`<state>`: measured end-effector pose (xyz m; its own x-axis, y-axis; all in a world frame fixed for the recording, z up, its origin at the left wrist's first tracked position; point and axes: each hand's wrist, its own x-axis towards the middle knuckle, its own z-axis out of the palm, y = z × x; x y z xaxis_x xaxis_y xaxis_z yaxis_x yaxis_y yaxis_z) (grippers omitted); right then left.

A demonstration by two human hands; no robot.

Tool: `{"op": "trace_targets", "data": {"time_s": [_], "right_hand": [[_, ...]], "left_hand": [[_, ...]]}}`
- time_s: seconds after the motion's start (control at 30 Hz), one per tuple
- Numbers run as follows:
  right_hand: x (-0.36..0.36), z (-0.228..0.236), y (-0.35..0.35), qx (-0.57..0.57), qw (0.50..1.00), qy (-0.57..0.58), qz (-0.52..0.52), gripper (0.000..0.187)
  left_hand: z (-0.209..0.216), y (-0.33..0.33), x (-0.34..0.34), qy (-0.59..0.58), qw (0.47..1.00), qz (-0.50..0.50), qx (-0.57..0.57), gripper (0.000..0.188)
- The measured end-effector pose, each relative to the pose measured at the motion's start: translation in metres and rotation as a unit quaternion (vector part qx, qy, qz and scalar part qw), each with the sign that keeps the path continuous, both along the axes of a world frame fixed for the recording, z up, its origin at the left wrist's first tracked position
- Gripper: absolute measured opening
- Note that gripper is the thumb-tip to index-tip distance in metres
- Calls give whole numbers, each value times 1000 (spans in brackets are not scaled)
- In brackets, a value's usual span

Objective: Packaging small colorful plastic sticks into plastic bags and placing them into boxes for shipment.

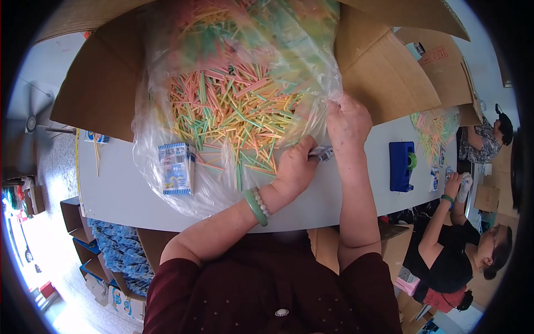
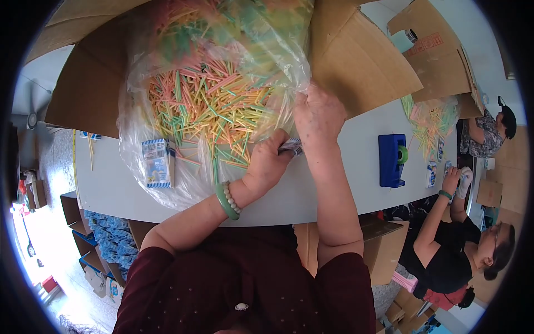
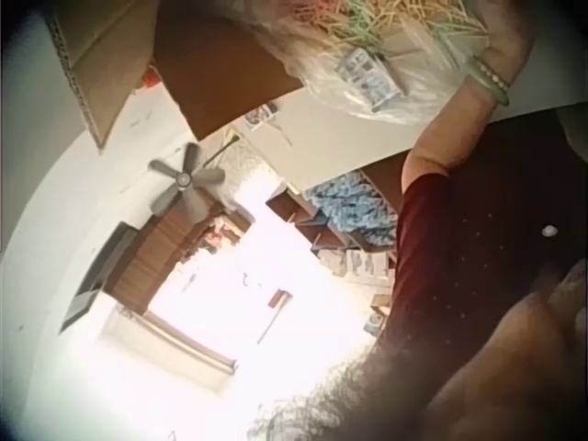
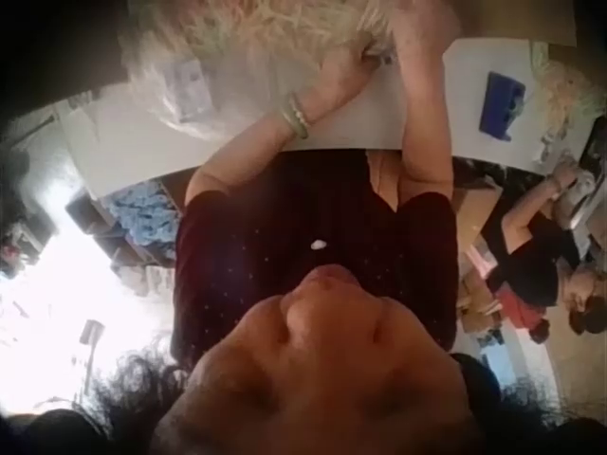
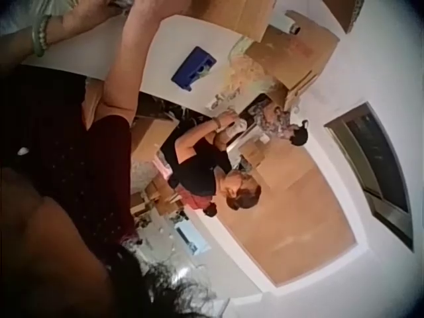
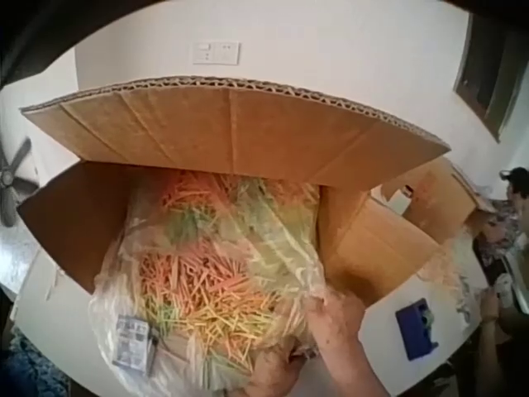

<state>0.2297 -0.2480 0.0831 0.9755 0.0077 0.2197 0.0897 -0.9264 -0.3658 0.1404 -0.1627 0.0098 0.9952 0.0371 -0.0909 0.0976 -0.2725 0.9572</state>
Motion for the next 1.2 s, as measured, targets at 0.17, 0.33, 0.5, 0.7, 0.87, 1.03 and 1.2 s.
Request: {"op": "trace_targets", "data": {"time_s": [0.17, 0.33, 0.5, 0.7, 0.87, 1.03, 1.2], "right_hand": [[-1, 1, -12, 127, 991, -34, 17, 18], [0, 2, -10, 282, 957, 53, 32, 15], [4, -1, -3, 79, 995, -54, 5, 16], [13, 2, 6, -112, 986, -93, -78, 18], [22, 11, 7, -124, 976, -145, -101, 17], [30, 14, -2, 64, 963, -262, -21, 10], [-3, 20, 11, 337, 924, -182, -4, 6]], "left_hand": [[21, -3, -6, -25, 998, 6, -62, 29], [-1, -6, 8, 24, 993, -31, -115, 24], [5, -4, 5, 19, 998, -59, 7, 7], [14, -7, -9, -57, 982, -97, 150, 4], [5, -18, -9, -187, 939, -138, 255, 3], [0, -26, -9, -187, 946, -138, 227, 3], [1, -24, -13, -151, 978, -108, 98, 7]]}}
